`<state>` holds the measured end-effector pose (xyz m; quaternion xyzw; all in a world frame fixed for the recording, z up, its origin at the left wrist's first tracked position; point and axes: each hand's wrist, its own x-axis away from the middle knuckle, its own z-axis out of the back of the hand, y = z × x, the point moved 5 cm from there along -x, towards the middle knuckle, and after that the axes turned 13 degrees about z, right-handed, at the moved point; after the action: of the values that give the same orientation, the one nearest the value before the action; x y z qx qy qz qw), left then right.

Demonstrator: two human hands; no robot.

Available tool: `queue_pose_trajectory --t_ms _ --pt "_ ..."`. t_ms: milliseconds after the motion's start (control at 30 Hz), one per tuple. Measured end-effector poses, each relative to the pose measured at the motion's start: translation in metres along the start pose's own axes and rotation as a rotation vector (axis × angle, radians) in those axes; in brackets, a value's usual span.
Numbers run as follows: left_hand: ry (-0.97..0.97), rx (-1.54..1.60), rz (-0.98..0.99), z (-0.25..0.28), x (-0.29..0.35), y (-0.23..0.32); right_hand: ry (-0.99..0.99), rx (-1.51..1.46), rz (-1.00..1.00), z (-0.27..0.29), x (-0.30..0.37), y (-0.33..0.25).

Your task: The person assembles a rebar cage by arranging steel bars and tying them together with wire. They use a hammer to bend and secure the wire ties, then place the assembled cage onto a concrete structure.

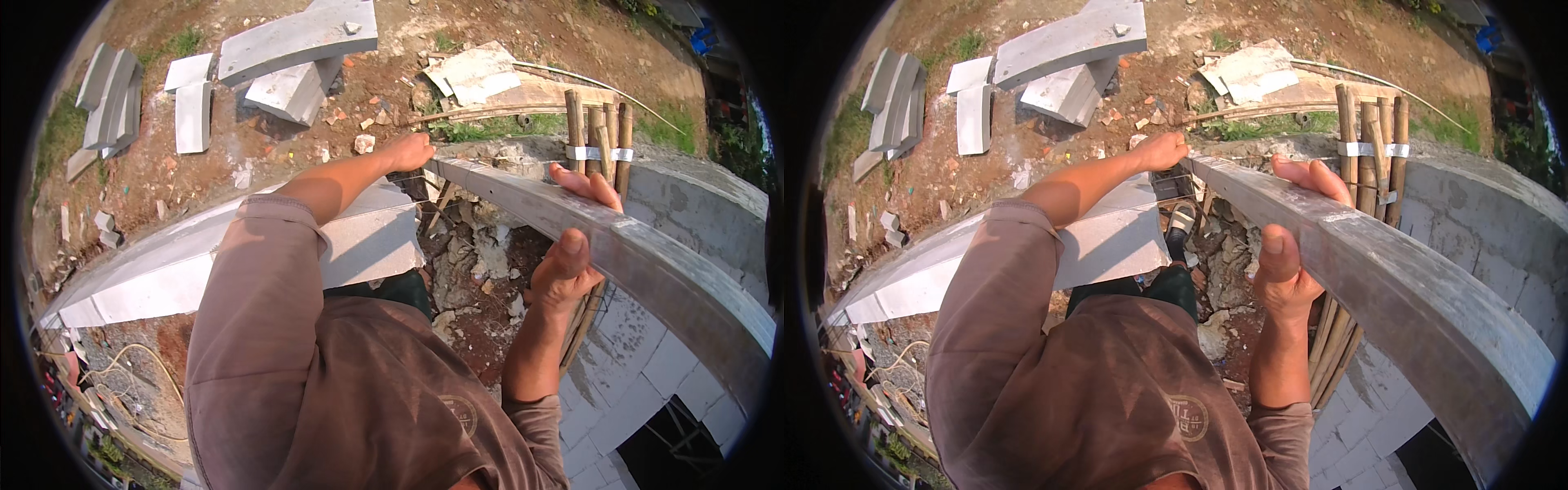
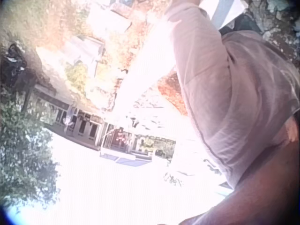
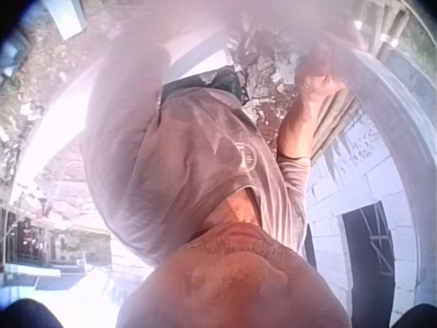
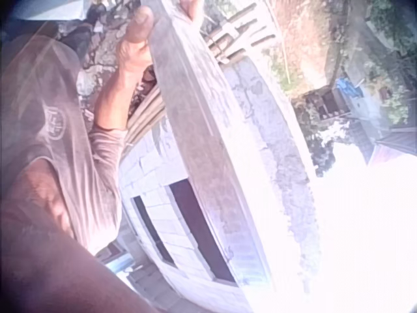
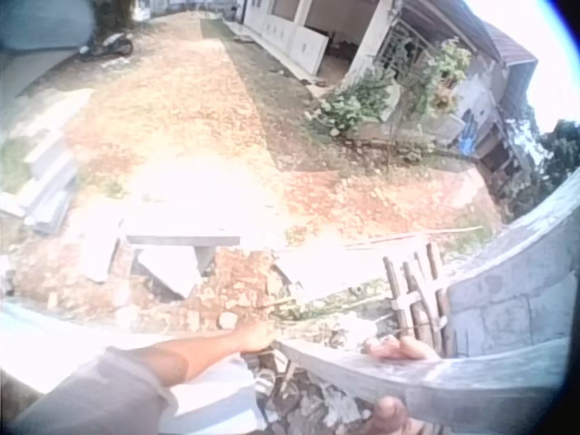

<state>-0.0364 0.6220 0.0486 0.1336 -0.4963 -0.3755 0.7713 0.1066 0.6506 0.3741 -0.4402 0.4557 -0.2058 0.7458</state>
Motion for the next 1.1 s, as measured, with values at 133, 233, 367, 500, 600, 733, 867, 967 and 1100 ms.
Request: queue_pose_trajectory --t_ms 133,233,367,500,600,733,867,967,1100 --pt "0.146 -0.165 -0.359 0.013 0.028 0.003 0.015 -0.012 0.005 0.0 0.001 0.001" --pt "0.231 -0.316 -0.509 0.013 0.039 0.006 0.032 -0.028 0.017 -0.002 0.001 0.003" --pt "0.254 -0.457 -0.589 0.009 0.035 0.011 0.045 -0.032 0.023 -0.003 0.002 0.002" --pt "0.201 -0.461 -0.605 0.01 0.033 0.014 0.043 -0.053 0.052 -0.004 0.0 0.002" --pt "0.156 -0.316 -0.594 0.001 0.022 0.007 0.039 0.082 0.133 -0.004 -0.001 0.003" --pt "-0.143 -0.062 -0.382 0.0 0.014 0.007 0.043 0.08 0.121 -0.004 -0.001 0.002" --pt "-0.47 0.242 -0.046 0.003 0.015 0.01 0.042 0.068 0.115 -0.005 -0.001 0.0" --pt "-0.293 0.002 -0.196 0.013 0.02 0.012 0.05 0.071 0.117 -0.005 -0.001 0.0" --pt "0.097 -0.504 -0.505 0.03 0.048 0.024 0.063 0.059 0.11 -0.005 -0.001 0.001"
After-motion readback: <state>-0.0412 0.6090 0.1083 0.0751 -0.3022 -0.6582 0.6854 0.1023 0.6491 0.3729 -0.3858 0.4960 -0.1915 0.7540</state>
